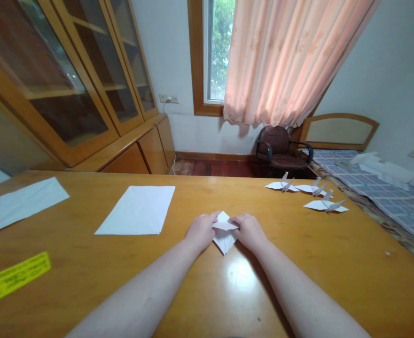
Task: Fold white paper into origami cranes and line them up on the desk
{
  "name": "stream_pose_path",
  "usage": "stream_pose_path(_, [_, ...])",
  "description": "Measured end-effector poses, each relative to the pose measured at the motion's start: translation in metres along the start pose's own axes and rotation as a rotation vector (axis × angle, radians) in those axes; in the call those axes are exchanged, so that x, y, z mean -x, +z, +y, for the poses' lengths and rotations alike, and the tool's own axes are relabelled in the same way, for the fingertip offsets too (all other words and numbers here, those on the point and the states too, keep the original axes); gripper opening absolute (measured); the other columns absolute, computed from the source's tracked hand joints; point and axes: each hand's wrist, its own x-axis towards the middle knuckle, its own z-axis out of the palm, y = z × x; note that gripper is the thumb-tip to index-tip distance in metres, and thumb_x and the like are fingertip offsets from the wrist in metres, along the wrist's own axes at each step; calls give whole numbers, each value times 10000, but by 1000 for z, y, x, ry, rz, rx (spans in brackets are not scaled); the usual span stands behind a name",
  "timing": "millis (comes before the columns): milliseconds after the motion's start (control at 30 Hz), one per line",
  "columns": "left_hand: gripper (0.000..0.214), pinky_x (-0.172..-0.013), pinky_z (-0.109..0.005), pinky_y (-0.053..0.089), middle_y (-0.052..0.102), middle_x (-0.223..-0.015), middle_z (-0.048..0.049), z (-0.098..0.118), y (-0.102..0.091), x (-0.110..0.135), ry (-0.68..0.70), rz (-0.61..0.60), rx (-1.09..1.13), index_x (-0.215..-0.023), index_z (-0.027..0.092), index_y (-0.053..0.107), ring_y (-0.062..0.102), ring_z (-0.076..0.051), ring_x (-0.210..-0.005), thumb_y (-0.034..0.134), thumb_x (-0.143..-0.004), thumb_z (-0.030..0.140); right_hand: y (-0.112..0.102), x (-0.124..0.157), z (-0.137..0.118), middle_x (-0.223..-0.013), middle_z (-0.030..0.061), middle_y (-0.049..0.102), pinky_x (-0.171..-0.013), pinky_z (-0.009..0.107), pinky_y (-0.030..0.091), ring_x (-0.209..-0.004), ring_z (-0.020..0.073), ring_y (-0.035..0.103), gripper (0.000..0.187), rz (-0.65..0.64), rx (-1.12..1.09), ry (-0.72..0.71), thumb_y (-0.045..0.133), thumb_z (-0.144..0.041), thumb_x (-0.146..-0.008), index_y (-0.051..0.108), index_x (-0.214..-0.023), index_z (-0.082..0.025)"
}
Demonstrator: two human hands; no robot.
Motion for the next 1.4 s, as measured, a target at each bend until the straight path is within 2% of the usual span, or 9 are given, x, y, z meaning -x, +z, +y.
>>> stream_pose_path(200, [350,-824,-320,447,679,-1045,-65,9,3,-4,-87,63,-32,-1166,239,582,609,-220,-948,489,-829,220,0,-2,-9,-859,63,698,-717,272,380,-806,195,597,235,40,42,119,456,-263,-856,682,-904,-224])
stream_pose_path(333, [285,-845,-293,428,683,-1030,-51,9,1,-7,-100,46,22,-1074,226,632,598,-204,-969,513,-815,225,4,-2,-9,-811,59,683,-676,245,351,-781,171,590,213,43,65,202,473,-272,-854,667,-814,-195])
stream_pose_path(467, [241,-804,-280,427,690,-991,-51,4,0,-9,-86,6,55,-989,209,666,598,-200,-941,517,-799,215,5,-1,-7,-791,50,678,-667,245,337,-775,166,580,219,73,70,223,479,-299,-850,661,-778,-200])
stream_pose_path(733, [220,-732,-279,409,693,-924,-54,0,1,-9,-154,50,-79,-954,223,659,602,-212,-874,507,-811,294,0,2,-1,-752,40,665,-635,259,323,-720,167,564,273,146,20,303,479,-372,-843,647,-708,-205])
stream_pose_path(933, [250,-768,-289,402,691,-948,-75,1,-2,-7,-190,35,-119,-981,220,662,596,-229,-921,494,-827,324,3,2,-4,-699,31,632,-601,243,322,-663,144,534,269,188,-48,276,477,-338,-845,609,-658,-196])
stream_pose_path(1067, [248,-747,-289,401,691,-925,-75,1,-3,-7,-182,37,-133,-945,215,664,597,-228,-892,477,-829,331,5,1,-4,-680,25,608,-595,240,324,-650,140,518,220,204,-32,194,511,-303,-824,592,-653,-190])
stream_pose_path(1233, [222,-717,-282,404,692,-901,-70,1,-2,-6,-160,53,-143,-896,210,654,601,-222,-861,476,-827,322,8,2,-4,-721,27,615,-651,241,358,-704,147,540,182,172,-38,78,508,-283,-832,611,-714,-190])
stream_pose_path(1400, [214,-709,-277,405,692,-892,-66,1,-3,-7,-149,51,-145,-886,212,649,604,-215,-852,469,-833,315,7,2,-6,-773,37,638,-695,249,382,-750,155,560,231,136,-86,19,507,-363,-855,639,-783,-187])
